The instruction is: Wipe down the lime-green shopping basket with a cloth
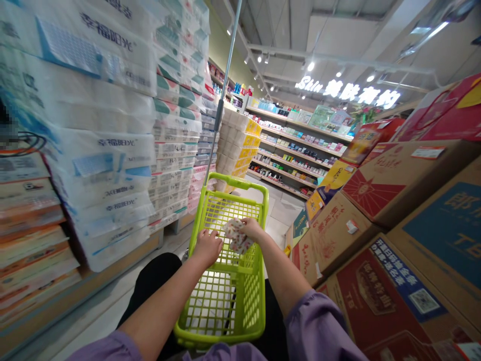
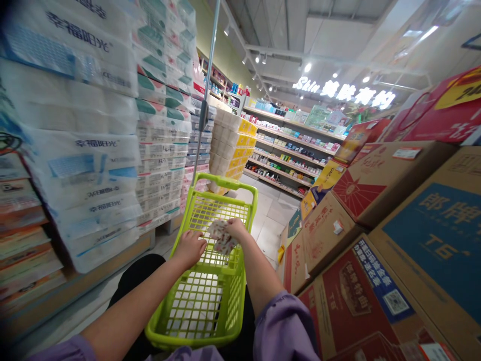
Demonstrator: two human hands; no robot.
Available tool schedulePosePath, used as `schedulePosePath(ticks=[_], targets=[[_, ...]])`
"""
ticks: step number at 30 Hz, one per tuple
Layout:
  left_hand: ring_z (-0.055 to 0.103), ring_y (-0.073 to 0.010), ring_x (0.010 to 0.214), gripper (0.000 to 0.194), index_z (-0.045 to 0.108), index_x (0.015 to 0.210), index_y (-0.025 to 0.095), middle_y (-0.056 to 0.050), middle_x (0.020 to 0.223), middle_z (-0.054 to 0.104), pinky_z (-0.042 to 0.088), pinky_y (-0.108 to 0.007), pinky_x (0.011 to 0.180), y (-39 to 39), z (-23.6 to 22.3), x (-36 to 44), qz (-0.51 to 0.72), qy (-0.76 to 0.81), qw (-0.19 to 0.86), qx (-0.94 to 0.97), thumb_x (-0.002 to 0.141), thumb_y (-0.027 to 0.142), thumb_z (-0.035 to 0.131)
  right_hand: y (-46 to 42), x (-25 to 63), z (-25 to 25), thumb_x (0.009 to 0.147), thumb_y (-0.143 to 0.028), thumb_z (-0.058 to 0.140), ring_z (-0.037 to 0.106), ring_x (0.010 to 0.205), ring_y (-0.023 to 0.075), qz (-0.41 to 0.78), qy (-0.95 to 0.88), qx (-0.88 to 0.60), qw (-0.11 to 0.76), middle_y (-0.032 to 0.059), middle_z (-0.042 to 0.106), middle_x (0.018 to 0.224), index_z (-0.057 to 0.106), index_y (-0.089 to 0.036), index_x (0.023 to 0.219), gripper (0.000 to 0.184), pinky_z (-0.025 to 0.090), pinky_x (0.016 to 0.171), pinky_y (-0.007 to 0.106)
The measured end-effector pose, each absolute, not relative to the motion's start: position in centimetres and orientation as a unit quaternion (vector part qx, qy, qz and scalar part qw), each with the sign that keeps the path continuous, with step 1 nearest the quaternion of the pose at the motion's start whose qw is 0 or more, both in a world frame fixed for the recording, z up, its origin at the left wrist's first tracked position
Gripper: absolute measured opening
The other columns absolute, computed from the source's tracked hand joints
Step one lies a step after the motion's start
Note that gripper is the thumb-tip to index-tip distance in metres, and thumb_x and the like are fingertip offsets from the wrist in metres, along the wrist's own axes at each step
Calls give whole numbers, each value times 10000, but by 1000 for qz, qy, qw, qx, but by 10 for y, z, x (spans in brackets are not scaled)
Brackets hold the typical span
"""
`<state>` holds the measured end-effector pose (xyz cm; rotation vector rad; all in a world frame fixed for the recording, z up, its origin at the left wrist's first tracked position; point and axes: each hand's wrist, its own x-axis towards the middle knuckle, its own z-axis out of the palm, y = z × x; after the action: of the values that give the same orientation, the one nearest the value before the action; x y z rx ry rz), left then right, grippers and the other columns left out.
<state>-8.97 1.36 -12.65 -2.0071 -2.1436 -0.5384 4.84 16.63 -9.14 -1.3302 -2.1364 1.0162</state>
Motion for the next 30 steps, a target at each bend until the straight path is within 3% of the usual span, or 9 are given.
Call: schedulePosePath(ticks=[3, 9, 14, 16, 18, 21, 24, 27, 30], targets=[[525, -259, 989, 308, 741, 866, 212, -82, 1115, 645, 310, -448, 948, 13, -126, -90, -173, -717, 74, -671, 903, 271, 441, 166, 49, -93, 601, -168, 618, 594, 574, 147, 373, -765, -474, 225, 13, 654, 691, 658, -153, 783, 187, 477, 549, 266], [518, -259, 993, 303, 738, 869, 219, -84, 1135, 637, 300, -448, 955, 14, -127, -89, -184, -716, 72, -670, 903, 288, 445, 162, 89, -79, 549, -72, 507, 627, 989, 211, 357, -817, -404, 203, 68, 645, 1170, 621, -164, 553, 146, 507, 787, 314], [527, -256, 1008, 303, 731, 853, 216, -75, 1137, 635, 289, -434, 973, 14, -125, -89, -177, -718, 65, -670, 907, 277, 439, 157, 113, -66, 504, 3, 521, 473, 1248, 284, 305, -868, -361, 153, 66, 661, 1171, 638, -185, 483, 222, 368, 1037, 408], [525, -254, 1009, 299, 730, 839, 219, -76, 1121, 637, 283, -437, 982, 13, -124, -89, -182, -717, 65, -669, 906, 277, 444, 146, 114, -65, 563, -2, 530, 409, 1305, 267, 263, -886, -346, 161, 60, 639, 1218, 678, -193, 563, 242, 287, 1099, 426], [523, -251, 1006, 299, 729, 831, 225, -75, 1109, 639, 281, -440, 981, 13, -124, -89, -186, -717, 66, -668, 905, 273, 444, 130, 113, -69, 681, -45, 522, 356, 1345, 231, 190, -918, -310, 159, 33, 561, 1335, 737, -218, 848, 323, 232, 1129, 430], [520, -250, 998, 303, 729, 837, 222, -80, 1113, 638, 279, -443, 978, 13, -125, -89, -187, -714, 68, -671, 907, 276, 440, 112, 111, -85, 815, -231, 562, 217, 1415, 252, 82, -958, -262, 80, -24, 359, 1499, 497, -331, 1341, 540, 171, 1145, 482], [518, -255, 994, 308, 729, 854, 216, -84, 1131, 633, 284, -445, 969, 13, -127, -90, -182, -714, 67, -673, 909, 285, 434, 115, 110, -104, 855, -339, 569, 156, 1430, 299, 61, -957, -282, 22, -32, 260, 1543, 401, -352, 1408, 578, 172, 1141, 502], [515, -258, 1000, 303, 729, 862, 216, -87, 1136, 628, 286, -446, 962, 13, -127, -90, -178, -715, 62, -673, 907, 279, 436, 130, 110, -113, 888, -194, 466, 261, 1401, 252, 86, -954, -283, 50, -26, 349, 1505, 491, -332, 1353, 485, 223, 1139, 436], [512, -253, 1002, 292, 729, 857, 226, -83, 1127, 629, 279, -446, 966, 14, -126, -90, -186, -714, 61, -672, 904, 277, 445, 140, 102, -111, 824, -59, 402, 426, 1303, 196, 128, -932, -310, 137, -14, 462, 1432, 526, -317, 1326, 578, 327, 1090, 360]])
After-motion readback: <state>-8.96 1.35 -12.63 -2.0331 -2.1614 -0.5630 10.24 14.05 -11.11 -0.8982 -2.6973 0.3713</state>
